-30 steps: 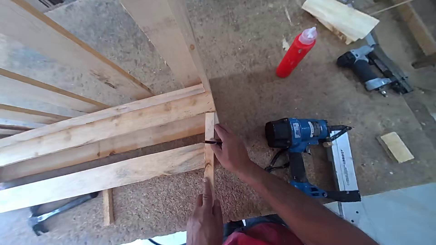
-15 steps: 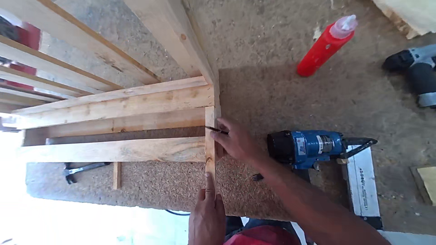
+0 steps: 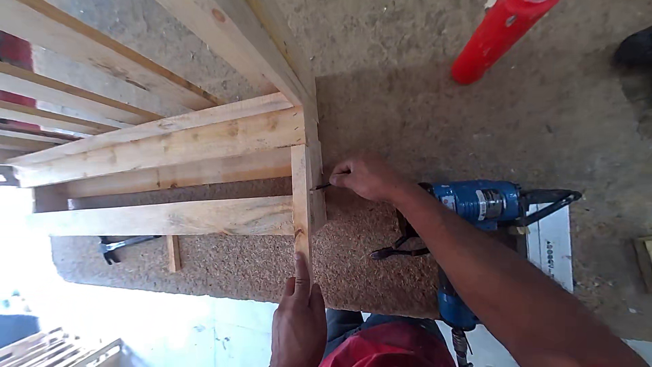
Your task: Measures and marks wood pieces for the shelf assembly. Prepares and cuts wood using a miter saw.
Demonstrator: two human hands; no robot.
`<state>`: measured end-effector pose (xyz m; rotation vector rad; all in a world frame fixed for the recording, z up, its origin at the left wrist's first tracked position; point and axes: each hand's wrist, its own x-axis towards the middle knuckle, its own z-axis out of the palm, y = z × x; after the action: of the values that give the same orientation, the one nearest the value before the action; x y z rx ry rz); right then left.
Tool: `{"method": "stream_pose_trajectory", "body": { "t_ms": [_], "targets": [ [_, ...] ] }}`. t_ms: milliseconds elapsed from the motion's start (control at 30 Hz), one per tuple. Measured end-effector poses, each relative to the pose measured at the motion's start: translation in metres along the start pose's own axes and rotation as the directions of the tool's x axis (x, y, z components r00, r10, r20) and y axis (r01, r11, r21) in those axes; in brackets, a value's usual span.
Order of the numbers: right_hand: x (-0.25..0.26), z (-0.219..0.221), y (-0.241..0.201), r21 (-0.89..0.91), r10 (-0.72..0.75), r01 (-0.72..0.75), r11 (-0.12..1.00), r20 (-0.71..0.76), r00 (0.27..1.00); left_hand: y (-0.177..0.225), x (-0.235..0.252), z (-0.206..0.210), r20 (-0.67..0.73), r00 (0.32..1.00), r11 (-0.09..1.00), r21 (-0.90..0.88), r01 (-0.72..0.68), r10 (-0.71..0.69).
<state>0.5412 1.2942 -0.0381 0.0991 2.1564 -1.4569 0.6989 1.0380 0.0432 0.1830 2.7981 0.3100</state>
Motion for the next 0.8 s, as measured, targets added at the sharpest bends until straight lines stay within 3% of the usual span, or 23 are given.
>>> {"method": "stream_pose_trajectory", "body": {
  "t_ms": [167, 600, 700, 800],
  "targets": [
    [0.012, 0.018, -0.006, 0.029, -0.063, 0.063, 0.998, 0.021, 0.998, -0.002, 0.0, 0.003, -0.022, 1.0, 1.0, 0.005, -0.018, 0.018],
    [0.018, 0.003, -0.015, -0.114, -0.059, 0.069, 0.991, 0.086, 0.995, -0.007, 0.001, 0.001, 0.0, 1.0, 1.0, -0.014, 0.007, -0.007],
    [0.008, 0.011, -0.016, -0.122, -0.084, 0.089, 0.989, 0.048, 0.995, 0.002, 0.001, -0.002, 0.124, 0.991, 0.998, -0.037, 0.053, -0.048],
    [-0.032, -0.002, -0.009, -0.184, -0.085, 0.081, 0.98, -0.012, 0.996, 0.008, 0.007, -0.019, 0.319, 0.933, 0.983, -0.02, 0.182, -0.166]
  ]
}}
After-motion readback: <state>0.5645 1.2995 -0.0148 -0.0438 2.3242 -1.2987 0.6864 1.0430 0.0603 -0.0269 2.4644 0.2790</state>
